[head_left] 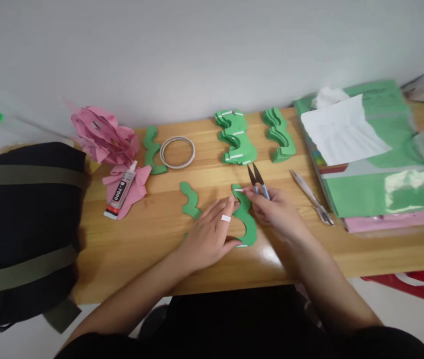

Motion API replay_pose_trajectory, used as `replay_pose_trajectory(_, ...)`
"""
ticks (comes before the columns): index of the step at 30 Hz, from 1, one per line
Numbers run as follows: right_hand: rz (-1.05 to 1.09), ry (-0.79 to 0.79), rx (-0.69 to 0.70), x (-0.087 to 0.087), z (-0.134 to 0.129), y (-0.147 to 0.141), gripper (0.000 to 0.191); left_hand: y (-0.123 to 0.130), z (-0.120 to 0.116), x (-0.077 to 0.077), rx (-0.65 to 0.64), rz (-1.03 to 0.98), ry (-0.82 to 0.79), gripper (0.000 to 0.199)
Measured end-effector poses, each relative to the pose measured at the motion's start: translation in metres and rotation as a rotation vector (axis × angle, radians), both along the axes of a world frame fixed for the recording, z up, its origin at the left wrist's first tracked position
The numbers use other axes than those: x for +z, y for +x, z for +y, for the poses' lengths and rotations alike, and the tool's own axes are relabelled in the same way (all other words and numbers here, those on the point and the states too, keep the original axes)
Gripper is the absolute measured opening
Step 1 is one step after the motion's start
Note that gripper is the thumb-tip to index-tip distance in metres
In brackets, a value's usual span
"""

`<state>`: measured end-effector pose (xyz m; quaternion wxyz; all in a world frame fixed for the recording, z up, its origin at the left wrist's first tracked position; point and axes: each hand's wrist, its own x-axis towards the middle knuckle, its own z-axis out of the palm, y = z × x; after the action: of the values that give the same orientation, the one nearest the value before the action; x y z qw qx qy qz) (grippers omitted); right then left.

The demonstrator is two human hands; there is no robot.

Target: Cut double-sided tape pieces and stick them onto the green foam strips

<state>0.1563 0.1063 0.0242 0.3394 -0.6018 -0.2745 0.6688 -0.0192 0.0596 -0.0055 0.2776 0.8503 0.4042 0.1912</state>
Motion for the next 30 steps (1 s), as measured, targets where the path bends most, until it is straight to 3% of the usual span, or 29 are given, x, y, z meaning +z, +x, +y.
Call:
replay_pose_trajectory(13,-0.023,-0.022,0.069,-0.007,0.004,0.003,0.037,0.0,0.001,0.001,0.037,0.062,0.023,0.107)
replay_pose_trajectory(24,-0.271,0.179,0.22,-0.011,0.007,0.004,0.027,0.004,0.008,0.005,0.021,0.23,0.066,0.119)
replay_pose_trajectory(30,-0.456,0.253,0.157,-0.012,0.001,0.007,0.029,0.005,0.009,0.008,0.004,0.277,0.094,0.114)
